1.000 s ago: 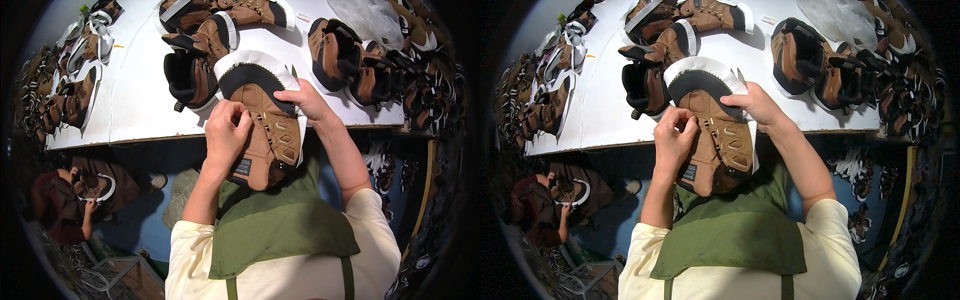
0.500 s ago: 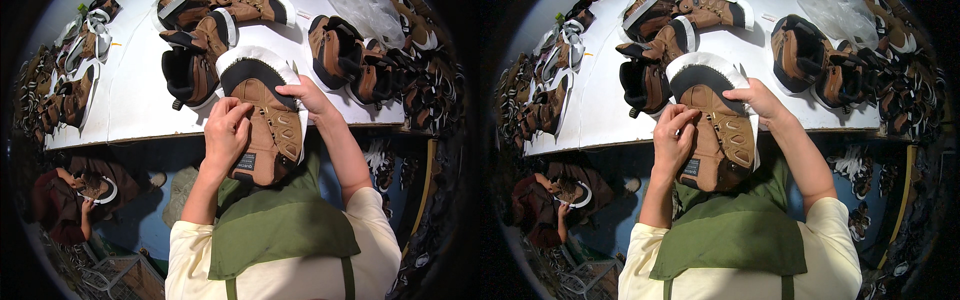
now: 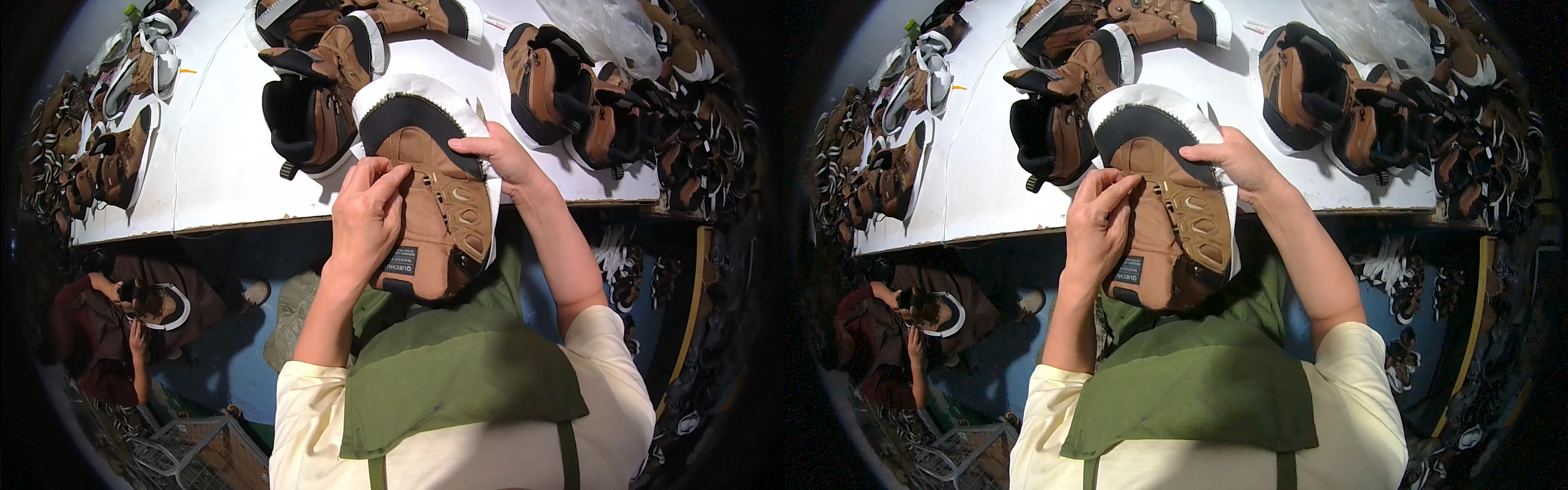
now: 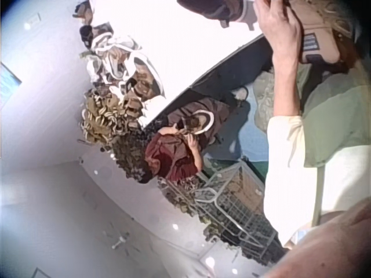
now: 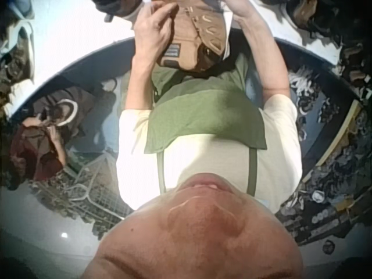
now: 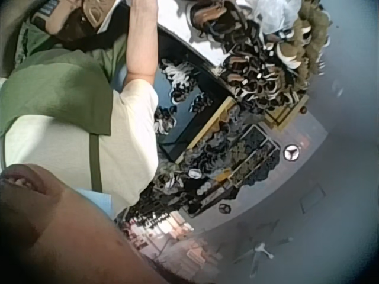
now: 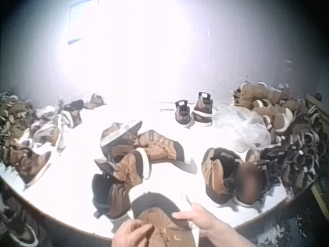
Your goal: The person assembles brown hiking boots at a white workbench. They insert white foam insoles, thread laces through eyelets, and adjust the tongue and heel areas. The person handles multiple boots one at a time, turning them over to inspect different sides.
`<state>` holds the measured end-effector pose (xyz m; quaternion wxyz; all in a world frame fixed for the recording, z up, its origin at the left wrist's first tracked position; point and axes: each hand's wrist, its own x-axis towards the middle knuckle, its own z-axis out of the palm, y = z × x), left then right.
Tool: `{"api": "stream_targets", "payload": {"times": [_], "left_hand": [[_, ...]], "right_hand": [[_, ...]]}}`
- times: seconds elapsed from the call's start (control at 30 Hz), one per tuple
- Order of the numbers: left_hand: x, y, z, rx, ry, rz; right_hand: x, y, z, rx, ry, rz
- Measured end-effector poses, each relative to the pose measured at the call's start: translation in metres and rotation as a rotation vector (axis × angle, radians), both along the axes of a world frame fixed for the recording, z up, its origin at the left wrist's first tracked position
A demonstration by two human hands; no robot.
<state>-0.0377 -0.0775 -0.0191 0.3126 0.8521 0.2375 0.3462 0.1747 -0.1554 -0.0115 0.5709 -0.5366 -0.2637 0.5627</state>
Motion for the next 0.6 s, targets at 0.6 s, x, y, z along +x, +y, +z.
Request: {"api": "stream_targets", "payload": {"times": [0.6], "left_hand": [[0.0038,-0.0023,0.0006,-0.017,0.01,0.02]], "right_hand": [[0.0045,0.0002,-0.0036,-0.001,0.043,0.02]]}}
